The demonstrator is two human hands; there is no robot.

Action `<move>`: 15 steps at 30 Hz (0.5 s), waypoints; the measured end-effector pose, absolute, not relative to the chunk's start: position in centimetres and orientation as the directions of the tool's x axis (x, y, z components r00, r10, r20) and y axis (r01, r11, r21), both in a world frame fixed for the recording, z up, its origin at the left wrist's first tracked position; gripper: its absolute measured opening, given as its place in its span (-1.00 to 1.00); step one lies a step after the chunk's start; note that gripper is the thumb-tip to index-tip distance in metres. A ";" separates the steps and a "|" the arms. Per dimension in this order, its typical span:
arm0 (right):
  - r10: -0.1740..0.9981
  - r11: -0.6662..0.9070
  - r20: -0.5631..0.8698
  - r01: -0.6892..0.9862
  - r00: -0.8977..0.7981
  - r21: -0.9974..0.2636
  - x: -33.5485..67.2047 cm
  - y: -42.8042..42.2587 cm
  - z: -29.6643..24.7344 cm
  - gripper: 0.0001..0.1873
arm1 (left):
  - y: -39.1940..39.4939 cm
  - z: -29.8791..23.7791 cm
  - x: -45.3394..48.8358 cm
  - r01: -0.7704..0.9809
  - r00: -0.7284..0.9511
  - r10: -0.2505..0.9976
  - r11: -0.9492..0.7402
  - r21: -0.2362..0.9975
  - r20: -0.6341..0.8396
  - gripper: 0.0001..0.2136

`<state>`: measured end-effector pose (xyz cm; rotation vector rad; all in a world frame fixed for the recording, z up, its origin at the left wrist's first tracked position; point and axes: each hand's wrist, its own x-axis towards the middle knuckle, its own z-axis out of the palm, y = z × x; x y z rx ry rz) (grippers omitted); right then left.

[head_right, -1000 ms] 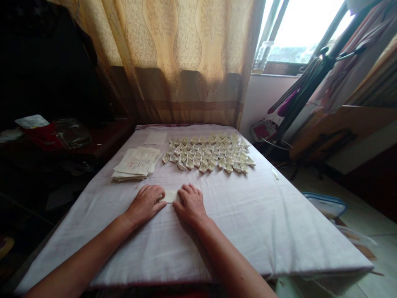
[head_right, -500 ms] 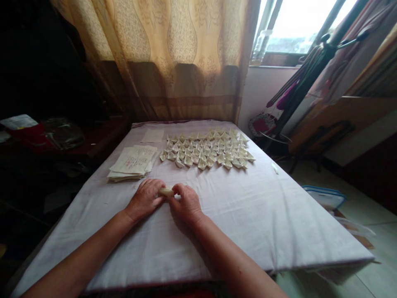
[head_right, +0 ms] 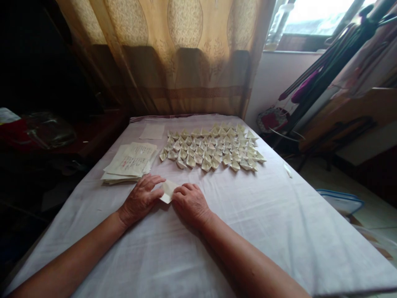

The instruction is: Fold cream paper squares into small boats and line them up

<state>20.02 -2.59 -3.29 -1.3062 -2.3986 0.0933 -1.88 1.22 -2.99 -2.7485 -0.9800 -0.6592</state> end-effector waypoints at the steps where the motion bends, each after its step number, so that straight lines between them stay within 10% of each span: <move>1: 0.813 0.569 0.316 0.785 -0.490 -0.245 20.1 -2.6 -3.4 -0.81 | 1.2 -3.0 -2.1 0.621 0.700 0.556 -0.783 0.002 0.447 -0.82; 15: 0.809 0.581 0.348 0.737 -0.474 -0.345 19.7 -3.7 -3.8 -0.83 | -2.9 -2.4 -1.6 0.643 0.699 0.612 -0.764 0.049 0.370 -0.84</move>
